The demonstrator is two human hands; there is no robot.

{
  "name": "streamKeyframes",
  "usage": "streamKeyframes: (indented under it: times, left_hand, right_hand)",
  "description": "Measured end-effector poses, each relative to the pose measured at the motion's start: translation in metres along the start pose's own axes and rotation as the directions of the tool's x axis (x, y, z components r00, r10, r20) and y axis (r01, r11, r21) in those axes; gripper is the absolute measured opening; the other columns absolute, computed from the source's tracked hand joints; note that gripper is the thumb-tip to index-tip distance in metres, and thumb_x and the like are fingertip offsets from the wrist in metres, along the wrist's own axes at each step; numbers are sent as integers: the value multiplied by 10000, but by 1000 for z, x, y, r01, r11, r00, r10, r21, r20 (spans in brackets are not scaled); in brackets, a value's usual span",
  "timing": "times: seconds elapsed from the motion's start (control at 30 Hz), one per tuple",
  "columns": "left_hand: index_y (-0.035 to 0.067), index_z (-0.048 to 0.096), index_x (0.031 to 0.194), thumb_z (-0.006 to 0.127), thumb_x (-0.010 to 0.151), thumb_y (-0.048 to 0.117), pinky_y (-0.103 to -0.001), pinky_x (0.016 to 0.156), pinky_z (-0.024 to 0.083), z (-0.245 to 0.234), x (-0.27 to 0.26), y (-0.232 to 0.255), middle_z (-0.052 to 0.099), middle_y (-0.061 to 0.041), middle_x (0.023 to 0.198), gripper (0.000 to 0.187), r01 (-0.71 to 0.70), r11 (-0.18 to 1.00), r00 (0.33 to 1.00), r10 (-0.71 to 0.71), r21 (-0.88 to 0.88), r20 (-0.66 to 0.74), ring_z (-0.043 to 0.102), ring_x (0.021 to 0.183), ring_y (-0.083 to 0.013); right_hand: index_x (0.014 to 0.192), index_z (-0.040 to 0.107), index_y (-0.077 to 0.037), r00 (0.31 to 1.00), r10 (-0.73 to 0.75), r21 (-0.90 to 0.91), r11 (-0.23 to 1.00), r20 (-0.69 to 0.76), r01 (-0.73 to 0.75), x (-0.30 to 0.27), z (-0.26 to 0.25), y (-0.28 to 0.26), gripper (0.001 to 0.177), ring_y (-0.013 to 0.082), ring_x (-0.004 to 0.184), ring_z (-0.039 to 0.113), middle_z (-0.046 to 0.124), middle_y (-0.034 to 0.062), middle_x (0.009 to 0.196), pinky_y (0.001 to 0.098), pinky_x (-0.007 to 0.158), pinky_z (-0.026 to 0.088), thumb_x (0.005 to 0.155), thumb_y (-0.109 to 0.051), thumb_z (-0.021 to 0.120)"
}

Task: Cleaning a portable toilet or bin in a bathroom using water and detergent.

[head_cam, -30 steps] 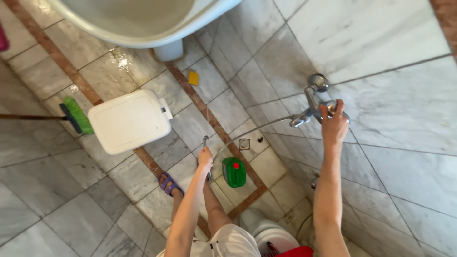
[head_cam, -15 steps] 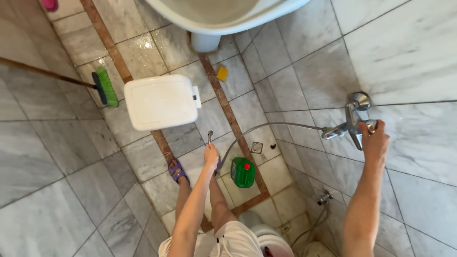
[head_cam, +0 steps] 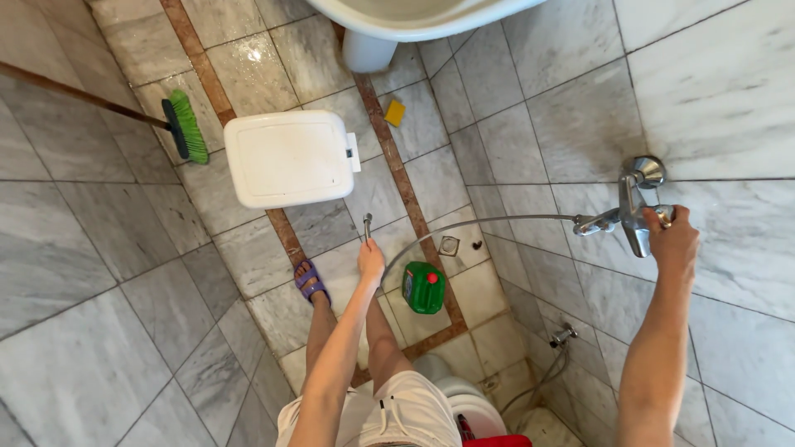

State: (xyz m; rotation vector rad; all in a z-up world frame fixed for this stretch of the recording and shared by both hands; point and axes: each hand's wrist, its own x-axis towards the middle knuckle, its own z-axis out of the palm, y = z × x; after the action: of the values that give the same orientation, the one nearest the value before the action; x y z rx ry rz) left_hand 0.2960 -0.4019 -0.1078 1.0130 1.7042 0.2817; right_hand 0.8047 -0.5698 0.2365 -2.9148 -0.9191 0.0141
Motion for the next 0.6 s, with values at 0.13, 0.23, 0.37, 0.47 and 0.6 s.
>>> streamKeyframes:
  times: [0.13, 0.23, 0.37, 0.47, 0.6]
  left_hand:
    - [-8, 640, 1049, 371, 1056, 416, -543, 864, 493, -10, -11, 9, 701, -286, 1010, 502, 18, 997, 998, -14, -77, 56, 658, 987, -474]
    - [9, 652, 1069, 371, 1069, 422, -564, 880, 468, 0, -1, -2, 694, -281, 1056, 499, -4, 997, 1000, 2, 71, 24, 627, 1032, -493]
    - [23, 655, 1084, 360, 1065, 414, -563, 880, 471, 0, 3, 0, 692, -272, 1065, 490, 24, 998, 1000, -24, 55, 8, 627, 1035, -487]
    - [15, 651, 1077, 370, 1056, 413, -556, 881, 483, -3, 4, 4, 702, -268, 1046, 487, 96, 995, 995, -96, 7, 17, 643, 1032, -468]
    - [16, 660, 1059, 370, 1048, 401, -562, 874, 479, 0, 11, 0, 694, -270, 1059, 482, 28, 1000, 999, -28, 1, -25, 635, 1031, -476]
  right_hand:
    - [1376, 595, 13, 1000, 13, -27, 1000, 18, -12, 2, -2, 1, 609, 531, 965, 664, 701, 323, 1022, 570, 818, 527, 1046, -477, 745]
    - [1373, 591, 5, 1000, 5, -14, 1000, -5, -5, -2, 2, 0, 608, 528, 974, 666, 706, 312, 1029, 571, 817, 525, 1048, -484, 746]
    - [1370, 588, -6, 999, 6, -8, 1000, -39, -7, -5, 3, -2, 602, 527, 967, 666, 708, 302, 1025, 570, 811, 526, 1050, -490, 750]
    - [1373, 583, -11, 998, 2, -7, 1000, -65, -2, -6, 6, 0, 588, 526, 947, 669, 707, 294, 1009, 569, 810, 526, 1060, -481, 747]
    - [1341, 575, -9, 996, -23, -19, 1000, -89, 21, -6, 12, 4, 550, 525, 929, 668, 710, 279, 1004, 575, 806, 523, 1080, -464, 741]
